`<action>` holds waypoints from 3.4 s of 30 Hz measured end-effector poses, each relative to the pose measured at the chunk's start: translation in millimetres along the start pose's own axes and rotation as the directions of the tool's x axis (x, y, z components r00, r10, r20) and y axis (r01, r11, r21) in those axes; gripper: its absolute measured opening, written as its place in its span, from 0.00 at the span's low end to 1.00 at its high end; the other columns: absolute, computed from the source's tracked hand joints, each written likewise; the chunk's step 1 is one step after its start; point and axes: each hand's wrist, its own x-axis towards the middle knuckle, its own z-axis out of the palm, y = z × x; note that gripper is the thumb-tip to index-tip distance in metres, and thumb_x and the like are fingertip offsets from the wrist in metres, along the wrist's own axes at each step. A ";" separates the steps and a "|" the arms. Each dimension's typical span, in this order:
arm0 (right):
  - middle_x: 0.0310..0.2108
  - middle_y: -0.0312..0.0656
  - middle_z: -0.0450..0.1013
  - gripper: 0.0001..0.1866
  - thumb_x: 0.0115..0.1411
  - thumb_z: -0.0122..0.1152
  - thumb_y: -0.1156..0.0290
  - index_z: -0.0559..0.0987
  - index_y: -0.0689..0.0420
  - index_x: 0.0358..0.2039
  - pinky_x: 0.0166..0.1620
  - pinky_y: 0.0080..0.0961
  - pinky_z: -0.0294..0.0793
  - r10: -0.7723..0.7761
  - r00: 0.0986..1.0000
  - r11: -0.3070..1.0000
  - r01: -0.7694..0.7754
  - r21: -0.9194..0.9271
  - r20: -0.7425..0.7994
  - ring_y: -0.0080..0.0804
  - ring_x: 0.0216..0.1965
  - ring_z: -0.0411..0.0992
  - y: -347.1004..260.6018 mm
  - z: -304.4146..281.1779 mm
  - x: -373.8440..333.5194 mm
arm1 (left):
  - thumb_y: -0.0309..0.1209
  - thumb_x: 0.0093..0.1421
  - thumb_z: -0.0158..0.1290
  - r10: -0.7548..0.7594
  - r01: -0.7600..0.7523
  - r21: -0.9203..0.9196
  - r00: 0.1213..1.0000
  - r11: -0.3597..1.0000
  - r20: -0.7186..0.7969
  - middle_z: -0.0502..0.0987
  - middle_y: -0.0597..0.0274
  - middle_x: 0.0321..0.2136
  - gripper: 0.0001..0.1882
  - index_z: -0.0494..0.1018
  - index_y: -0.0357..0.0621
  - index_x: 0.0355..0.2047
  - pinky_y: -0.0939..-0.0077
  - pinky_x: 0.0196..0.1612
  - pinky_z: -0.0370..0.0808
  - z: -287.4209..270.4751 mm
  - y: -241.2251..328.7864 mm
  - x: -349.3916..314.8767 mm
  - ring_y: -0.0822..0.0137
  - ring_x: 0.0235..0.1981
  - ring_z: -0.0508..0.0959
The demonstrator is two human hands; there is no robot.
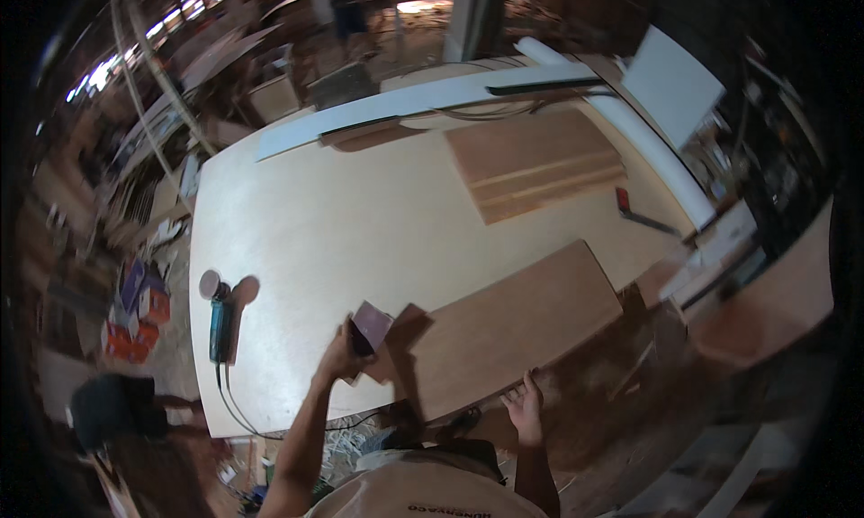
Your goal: The person uses a handheld power sander to smooth the edges of a rectangular wooden board. They then pick up thin, curved wooden strips and fit them into grooves along the edges of the board, assembling a frame structure.
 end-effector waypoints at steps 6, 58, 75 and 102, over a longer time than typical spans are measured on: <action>0.55 0.38 0.68 0.23 0.65 0.58 0.65 0.68 0.52 0.59 0.57 0.41 0.65 -0.111 0.988 0.985 0.124 -0.119 0.111 0.35 0.57 0.64 24.1 -10.4 15.8 | 0.56 0.44 0.67 -0.112 0.251 0.377 0.929 0.892 -0.352 0.53 0.40 0.67 0.65 0.38 0.54 0.72 0.25 0.59 0.51 -46.8 -115.2 -26.7 0.31 0.63 0.58; 0.41 0.41 0.76 0.21 0.61 0.62 0.62 0.73 0.58 0.51 0.42 0.35 0.75 -0.585 0.687 0.079 0.576 -0.813 0.430 0.38 0.42 0.75 -396.1 26.6 337.3 | 0.31 0.67 0.52 -0.006 -0.073 -0.647 0.993 0.759 -0.119 0.67 0.50 0.58 0.34 0.50 0.46 0.69 0.69 0.51 0.73 87.0 176.2 197.5 0.64 0.49 0.74; 0.57 0.52 0.65 0.29 0.65 0.55 0.65 0.62 0.56 0.65 0.62 0.48 0.60 -0.663 0.391 -0.686 0.026 -0.727 0.639 0.53 0.62 0.60 -625.7 5.1 512.3 | 0.42 0.65 0.54 -0.374 0.160 -0.625 0.899 0.764 -0.227 0.68 0.56 0.59 0.36 0.52 0.47 0.68 0.65 0.51 0.72 126.5 331.4 347.2 0.63 0.52 0.74; 0.40 0.55 0.75 0.24 0.64 0.57 0.55 0.78 0.68 0.43 0.48 0.38 0.72 -0.454 0.763 -0.093 0.473 -0.876 0.460 0.46 0.43 0.75 -536.9 -39.2 343.8 | 0.57 0.55 0.56 -0.626 0.487 -0.431 0.726 0.760 -0.285 0.69 0.46 0.49 0.37 0.69 0.44 0.56 0.50 0.57 0.63 249.3 339.9 106.9 0.51 0.54 0.70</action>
